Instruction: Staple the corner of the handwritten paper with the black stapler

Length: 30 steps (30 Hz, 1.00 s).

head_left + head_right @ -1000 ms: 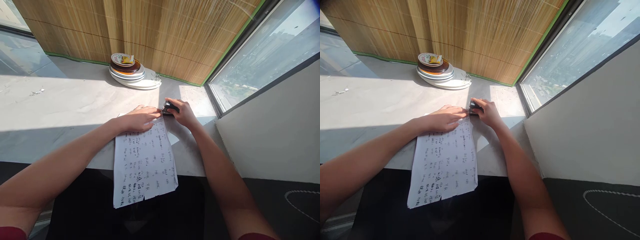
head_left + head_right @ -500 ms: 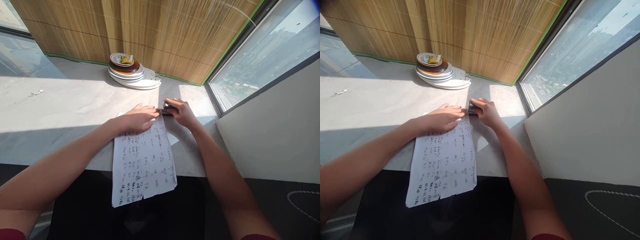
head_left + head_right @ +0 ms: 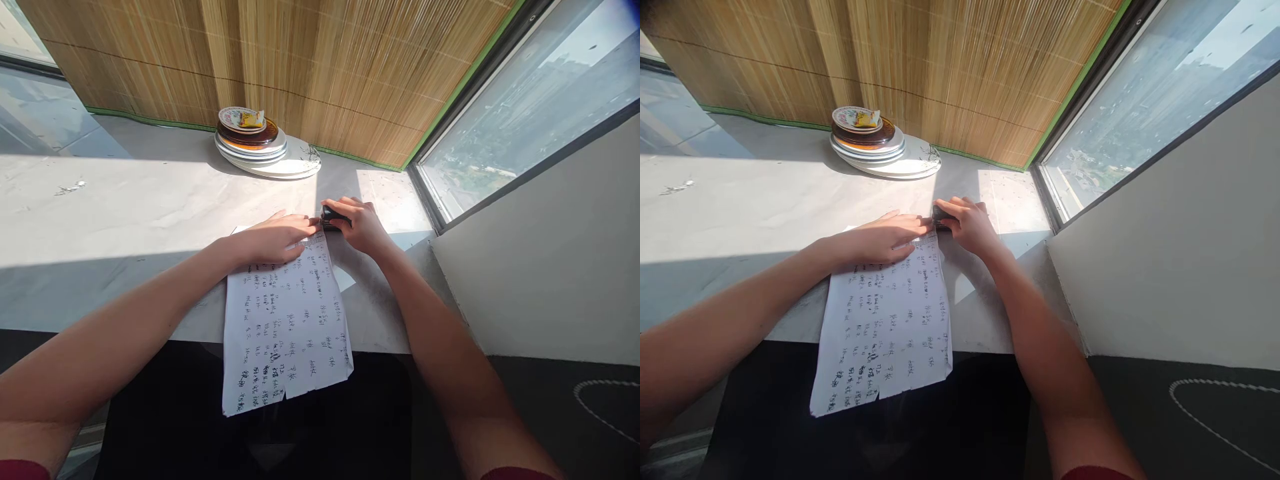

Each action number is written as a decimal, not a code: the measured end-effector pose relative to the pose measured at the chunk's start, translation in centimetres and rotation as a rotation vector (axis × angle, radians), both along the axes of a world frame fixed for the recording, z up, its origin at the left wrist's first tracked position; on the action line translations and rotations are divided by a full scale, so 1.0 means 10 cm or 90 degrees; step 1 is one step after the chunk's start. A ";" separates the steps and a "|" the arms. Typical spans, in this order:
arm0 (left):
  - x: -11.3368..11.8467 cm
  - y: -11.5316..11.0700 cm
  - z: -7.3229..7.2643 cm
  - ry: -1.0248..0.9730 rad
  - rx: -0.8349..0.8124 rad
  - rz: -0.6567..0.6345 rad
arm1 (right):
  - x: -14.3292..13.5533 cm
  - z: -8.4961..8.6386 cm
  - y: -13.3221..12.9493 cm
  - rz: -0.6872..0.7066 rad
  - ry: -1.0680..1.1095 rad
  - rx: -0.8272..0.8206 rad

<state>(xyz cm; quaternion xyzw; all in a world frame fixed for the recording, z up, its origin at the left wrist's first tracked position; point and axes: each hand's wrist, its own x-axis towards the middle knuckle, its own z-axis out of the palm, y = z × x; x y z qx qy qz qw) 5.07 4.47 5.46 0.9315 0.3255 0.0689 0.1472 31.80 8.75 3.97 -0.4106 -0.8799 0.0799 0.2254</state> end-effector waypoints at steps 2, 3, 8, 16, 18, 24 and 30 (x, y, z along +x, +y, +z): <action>-0.01 0.01 0.00 -0.002 0.002 -0.004 | -0.01 0.00 0.00 -0.001 -0.007 0.006; -0.01 0.01 -0.01 -0.004 0.005 -0.007 | -0.01 0.00 0.00 -0.001 -0.011 0.008; -0.02 0.01 -0.01 -0.010 -0.005 -0.006 | -0.04 0.01 -0.01 -0.003 -0.034 0.023; -0.04 0.02 -0.04 -0.029 -0.024 -0.010 | -0.11 0.03 -0.07 -0.015 -0.081 0.051; -0.05 0.03 -0.06 -0.036 -0.028 -0.011 | -0.15 0.04 -0.11 -0.025 -0.106 0.060; -0.07 0.04 -0.10 -0.015 -0.018 -0.004 | -0.18 0.04 -0.13 -0.057 -0.136 0.073; -0.12 0.03 -0.10 -0.017 -0.001 0.061 | 0.13 0.01 0.07 -0.135 -0.014 0.053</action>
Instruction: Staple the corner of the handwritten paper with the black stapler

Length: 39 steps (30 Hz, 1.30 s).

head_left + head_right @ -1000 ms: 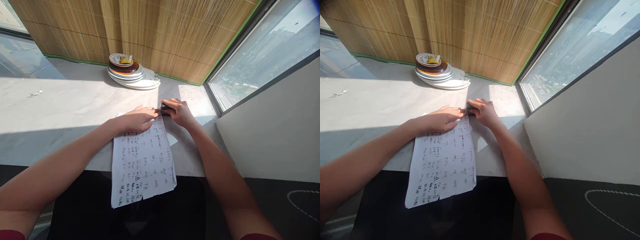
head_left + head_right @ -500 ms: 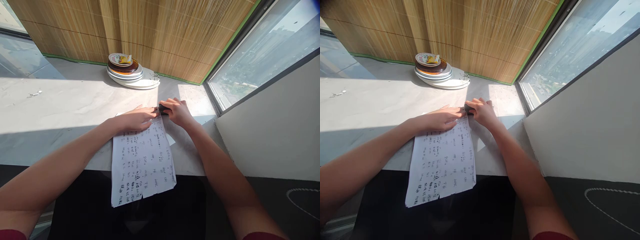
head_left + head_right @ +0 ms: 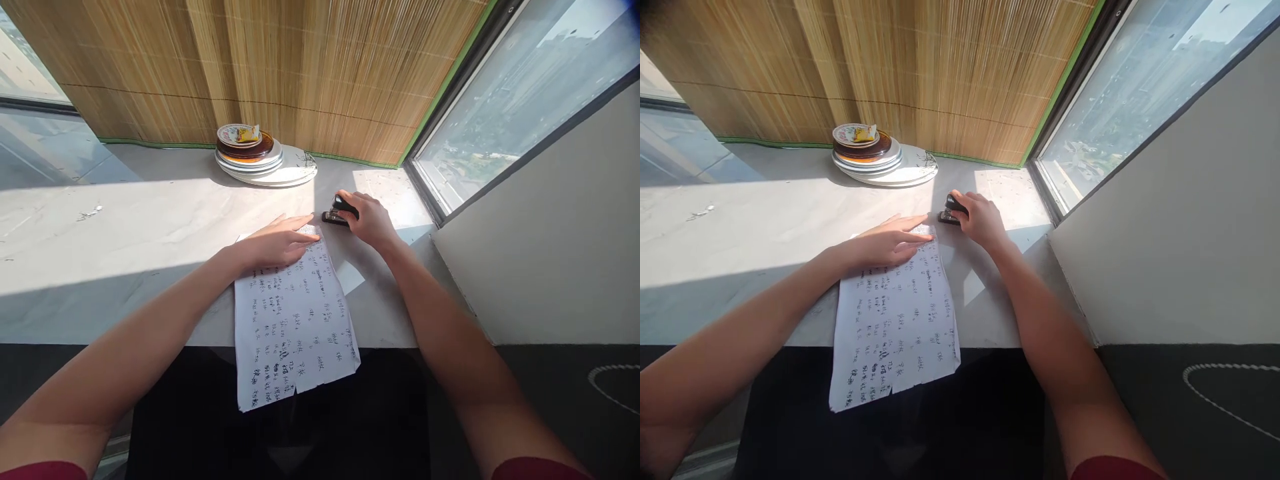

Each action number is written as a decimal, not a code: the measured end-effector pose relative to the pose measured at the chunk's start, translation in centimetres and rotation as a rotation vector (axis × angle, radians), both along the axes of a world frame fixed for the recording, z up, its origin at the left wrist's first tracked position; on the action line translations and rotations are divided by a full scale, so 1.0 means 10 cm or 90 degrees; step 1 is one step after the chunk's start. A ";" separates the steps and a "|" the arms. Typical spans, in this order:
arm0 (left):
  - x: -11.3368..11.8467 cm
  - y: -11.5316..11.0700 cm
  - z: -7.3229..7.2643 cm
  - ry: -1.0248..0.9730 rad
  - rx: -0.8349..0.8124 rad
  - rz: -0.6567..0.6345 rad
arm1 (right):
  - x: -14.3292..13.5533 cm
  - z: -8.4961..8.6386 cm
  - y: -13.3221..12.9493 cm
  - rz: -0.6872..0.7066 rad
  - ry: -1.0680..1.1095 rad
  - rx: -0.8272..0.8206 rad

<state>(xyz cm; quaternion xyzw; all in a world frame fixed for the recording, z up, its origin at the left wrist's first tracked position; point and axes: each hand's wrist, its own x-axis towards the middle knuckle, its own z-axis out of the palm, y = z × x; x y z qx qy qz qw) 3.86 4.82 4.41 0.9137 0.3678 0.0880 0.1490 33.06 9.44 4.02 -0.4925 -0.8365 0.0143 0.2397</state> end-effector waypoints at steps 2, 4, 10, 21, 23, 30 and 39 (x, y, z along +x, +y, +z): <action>-0.02 0.02 0.00 -0.029 0.045 0.005 | 0.10 -0.03 0.05 -0.011 0.035 -0.016; -0.03 0.06 -0.02 -0.050 0.068 0.007 | 0.17 -0.07 0.09 -0.042 0.059 -0.035; -0.08 0.22 -0.15 -0.072 0.071 -0.014 | 0.08 0.01 0.03 -0.158 0.203 0.008; -0.19 0.27 -0.16 -0.246 -0.115 0.008 | -1.07 0.06 -1.28 0.025 0.243 -0.196; -0.20 0.28 -0.19 -0.259 -0.115 0.028 | -0.97 0.08 -1.25 0.071 0.230 -0.236; -0.15 0.29 -0.18 -0.194 -0.060 0.041 | -0.18 0.20 -0.19 0.064 0.268 -0.200; -0.14 0.26 -0.17 -0.154 -0.036 0.015 | -0.19 -0.27 0.29 0.099 0.196 -0.134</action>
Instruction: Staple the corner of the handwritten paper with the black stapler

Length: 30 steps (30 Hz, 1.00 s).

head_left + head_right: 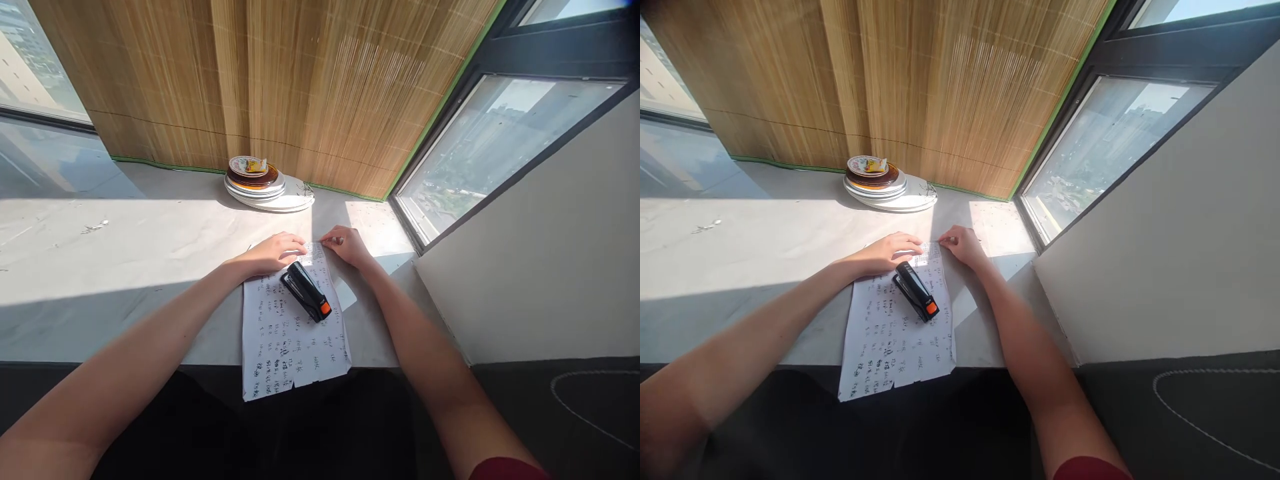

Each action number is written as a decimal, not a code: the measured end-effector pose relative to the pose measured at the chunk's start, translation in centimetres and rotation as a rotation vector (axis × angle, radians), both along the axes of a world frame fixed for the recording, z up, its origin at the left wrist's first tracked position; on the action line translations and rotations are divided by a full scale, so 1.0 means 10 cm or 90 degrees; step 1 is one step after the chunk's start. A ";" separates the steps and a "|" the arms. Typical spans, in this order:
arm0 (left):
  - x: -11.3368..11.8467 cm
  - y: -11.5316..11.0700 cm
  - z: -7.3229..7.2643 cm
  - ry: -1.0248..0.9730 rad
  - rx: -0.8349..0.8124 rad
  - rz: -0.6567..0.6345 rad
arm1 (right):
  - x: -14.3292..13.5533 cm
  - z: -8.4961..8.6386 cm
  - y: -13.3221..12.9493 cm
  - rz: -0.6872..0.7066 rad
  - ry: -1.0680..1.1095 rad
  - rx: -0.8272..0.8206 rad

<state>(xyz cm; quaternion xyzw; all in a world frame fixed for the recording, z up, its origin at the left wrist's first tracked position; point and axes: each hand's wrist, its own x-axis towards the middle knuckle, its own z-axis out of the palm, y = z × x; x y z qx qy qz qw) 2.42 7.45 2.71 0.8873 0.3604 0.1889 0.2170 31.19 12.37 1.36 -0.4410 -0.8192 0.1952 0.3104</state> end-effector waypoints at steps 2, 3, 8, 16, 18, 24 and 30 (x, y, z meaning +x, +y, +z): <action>0.01 0.00 0.00 0.004 0.005 -0.007 | 0.00 -0.01 0.00 -0.004 0.004 0.009; 0.01 0.00 0.01 0.004 0.008 -0.011 | -0.01 -0.01 0.00 -0.014 0.005 0.013; 0.03 0.00 0.04 0.003 0.005 -0.018 | -0.03 -0.01 0.02 -0.063 0.001 0.013; 0.03 -0.01 0.06 -0.010 0.002 -0.013 | 0.08 0.07 -0.01 0.068 0.045 -0.084; 0.03 0.00 0.05 -0.017 0.009 -0.021 | 0.08 0.07 -0.01 0.060 0.036 -0.076; 0.02 -0.03 0.07 -0.014 -0.024 0.011 | 0.01 0.07 -0.02 0.070 0.003 -0.052; 0.04 -0.05 0.11 -0.008 -0.029 0.038 | -0.03 0.12 -0.07 0.079 0.025 -0.095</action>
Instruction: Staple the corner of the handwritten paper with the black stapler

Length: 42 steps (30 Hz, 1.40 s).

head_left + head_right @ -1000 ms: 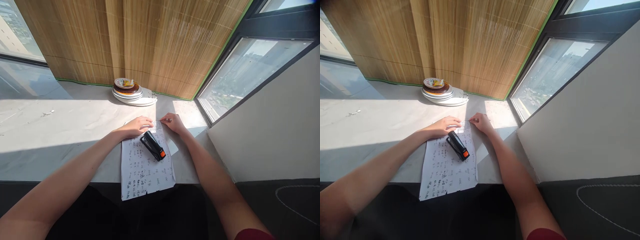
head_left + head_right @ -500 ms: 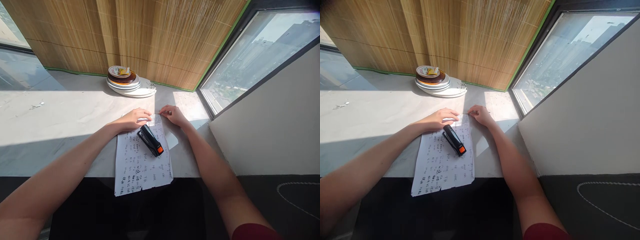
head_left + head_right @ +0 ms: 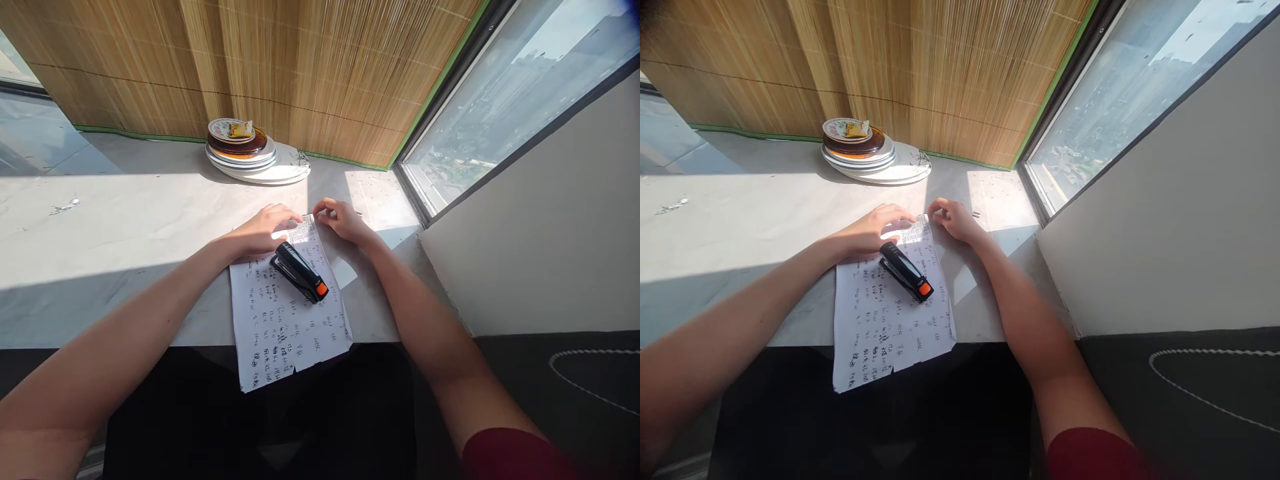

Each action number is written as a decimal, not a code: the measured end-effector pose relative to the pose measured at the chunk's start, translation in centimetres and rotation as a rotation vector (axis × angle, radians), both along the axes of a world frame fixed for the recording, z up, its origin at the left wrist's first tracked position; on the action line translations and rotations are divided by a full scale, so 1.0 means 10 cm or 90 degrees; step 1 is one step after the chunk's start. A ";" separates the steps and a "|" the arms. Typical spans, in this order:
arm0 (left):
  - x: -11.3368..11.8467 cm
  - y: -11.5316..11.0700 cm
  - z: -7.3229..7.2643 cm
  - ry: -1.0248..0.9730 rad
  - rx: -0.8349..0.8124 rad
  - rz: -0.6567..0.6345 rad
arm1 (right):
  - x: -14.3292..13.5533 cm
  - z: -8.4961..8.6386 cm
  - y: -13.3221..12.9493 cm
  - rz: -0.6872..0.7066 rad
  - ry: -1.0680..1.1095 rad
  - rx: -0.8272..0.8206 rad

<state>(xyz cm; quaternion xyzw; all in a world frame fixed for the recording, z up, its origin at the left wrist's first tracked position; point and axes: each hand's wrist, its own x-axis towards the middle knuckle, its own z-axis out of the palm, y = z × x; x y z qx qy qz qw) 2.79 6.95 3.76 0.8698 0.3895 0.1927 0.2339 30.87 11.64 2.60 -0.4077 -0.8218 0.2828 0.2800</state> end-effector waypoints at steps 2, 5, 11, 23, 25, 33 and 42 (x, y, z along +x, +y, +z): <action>0.01 0.00 0.00 0.006 0.002 0.007 | -0.01 0.02 -0.02 0.016 0.026 -0.026; 0.03 0.01 0.00 0.014 0.017 0.005 | -0.03 0.02 -0.05 0.034 0.085 -0.076; 0.02 0.02 0.02 0.008 0.022 -0.009 | -0.03 -0.01 -0.06 0.055 0.178 -0.126; 0.04 0.01 0.03 0.013 0.008 -0.005 | -0.06 -0.08 -0.03 0.010 0.219 -0.107; 0.04 0.02 0.02 0.006 0.007 -0.012 | -0.06 -0.08 -0.04 0.021 0.229 -0.132; 0.03 0.02 0.00 -0.002 0.001 -0.009 | -0.05 -0.02 -0.08 0.019 0.252 -0.155; 0.04 0.01 0.01 0.007 0.002 -0.010 | -0.06 -0.03 -0.08 0.004 0.284 -0.132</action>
